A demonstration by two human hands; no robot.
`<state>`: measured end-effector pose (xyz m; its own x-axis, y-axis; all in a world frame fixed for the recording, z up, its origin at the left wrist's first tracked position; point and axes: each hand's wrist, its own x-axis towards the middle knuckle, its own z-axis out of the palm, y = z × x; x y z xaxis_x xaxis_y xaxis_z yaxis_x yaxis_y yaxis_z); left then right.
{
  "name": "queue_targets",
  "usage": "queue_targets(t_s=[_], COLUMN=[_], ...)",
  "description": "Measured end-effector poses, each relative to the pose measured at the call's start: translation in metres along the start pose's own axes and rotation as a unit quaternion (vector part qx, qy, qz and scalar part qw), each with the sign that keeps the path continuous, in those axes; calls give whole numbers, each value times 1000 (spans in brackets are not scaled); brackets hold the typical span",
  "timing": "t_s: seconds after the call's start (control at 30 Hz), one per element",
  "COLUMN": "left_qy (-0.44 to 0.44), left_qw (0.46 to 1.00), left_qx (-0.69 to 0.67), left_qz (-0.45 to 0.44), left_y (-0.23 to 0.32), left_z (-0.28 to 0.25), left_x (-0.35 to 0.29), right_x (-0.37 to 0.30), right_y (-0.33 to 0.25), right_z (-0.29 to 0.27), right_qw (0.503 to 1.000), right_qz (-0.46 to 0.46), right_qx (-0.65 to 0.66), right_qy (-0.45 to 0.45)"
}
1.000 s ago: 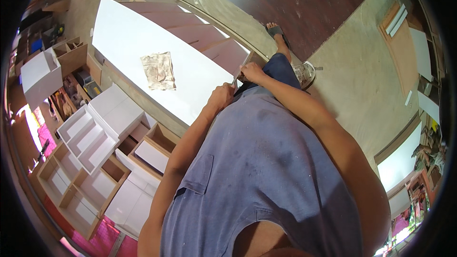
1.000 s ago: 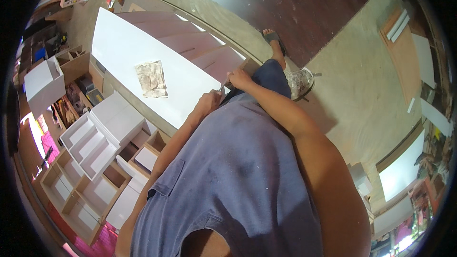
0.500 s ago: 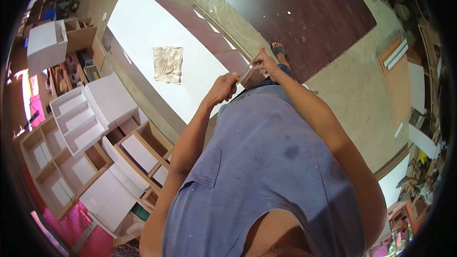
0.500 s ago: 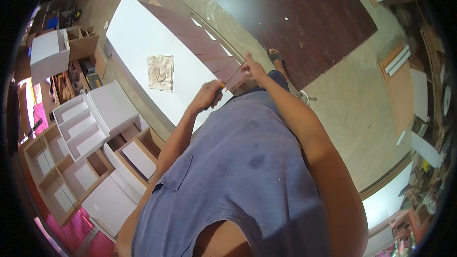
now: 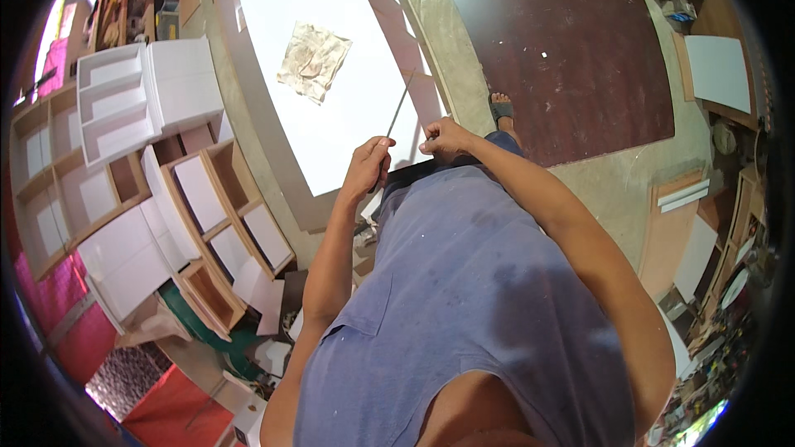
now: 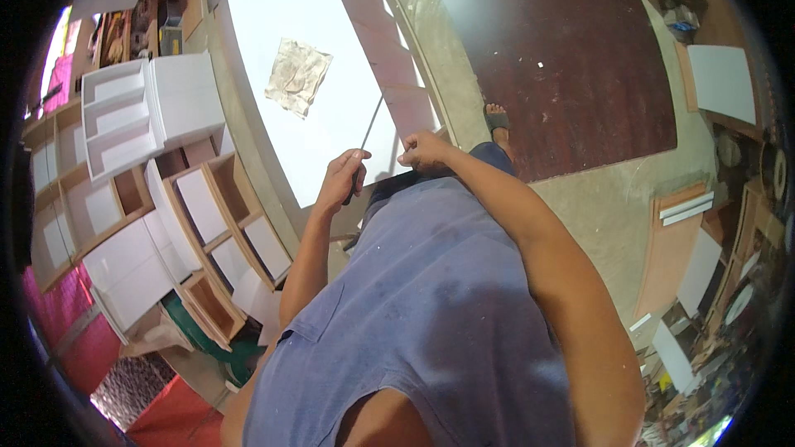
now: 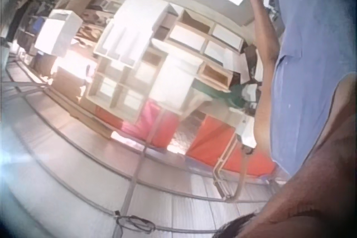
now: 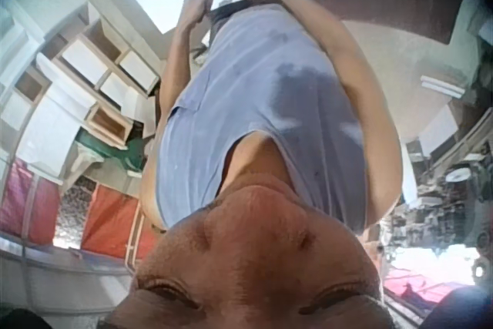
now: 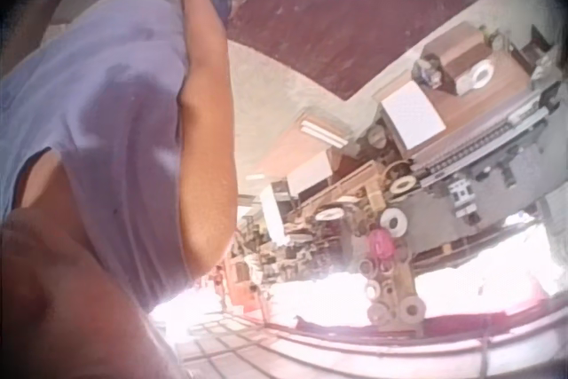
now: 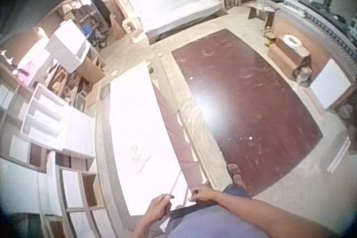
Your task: The person uses a utility knife to trim the edges of a white rectangular board. They repeatedly reposition the board and scrape along its edges to remove excess material.
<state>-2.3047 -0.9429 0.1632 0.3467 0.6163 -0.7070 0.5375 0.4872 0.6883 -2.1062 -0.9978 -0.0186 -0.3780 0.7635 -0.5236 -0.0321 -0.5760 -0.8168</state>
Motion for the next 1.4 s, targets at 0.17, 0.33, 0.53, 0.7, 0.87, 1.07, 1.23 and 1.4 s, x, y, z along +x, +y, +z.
queue_targets(t_s=[0.17, 0.33, 0.53, 0.7, 0.87, 1.07, 1.23, 1.4], left_qy=[37, 45, 116, 161, 189, 195, 218, 189], left_qw=[998, 996, 948, 955, 933, 927, 923, 920], left_qx=[-48, 24, 292, 245, 304, 317, 317, 340], left_qz=[-30, -68, -49, -48, -34, -44, -23, -51], left_y=[-7, -6, 17, 14, 9, 8, 13, 31], left_z=[17, 35, 52, 62, 63, 63, 67, 66], left_x=[-3, -1, 12, 33, 58, 63, 62, 61], right_x=[13, 2, 20, 55, 73, 73, 74, 74], right_y=[19, -1, 14, -19, -53, -63, -64, -66], right_z=[-1, -9, -32, -50, -49, -39, -38, -39], right_qw=[989, 997, 990, 965, 980, 978, 970, 970], right_qz=[-130, -19, -27, 28, 41, 46, 79, 63], right_qx=[-76, -26, 129, 256, 194, 200, 226, 224], right_qy=[13, -67, -46, 52, 11, 47, 51, 77])
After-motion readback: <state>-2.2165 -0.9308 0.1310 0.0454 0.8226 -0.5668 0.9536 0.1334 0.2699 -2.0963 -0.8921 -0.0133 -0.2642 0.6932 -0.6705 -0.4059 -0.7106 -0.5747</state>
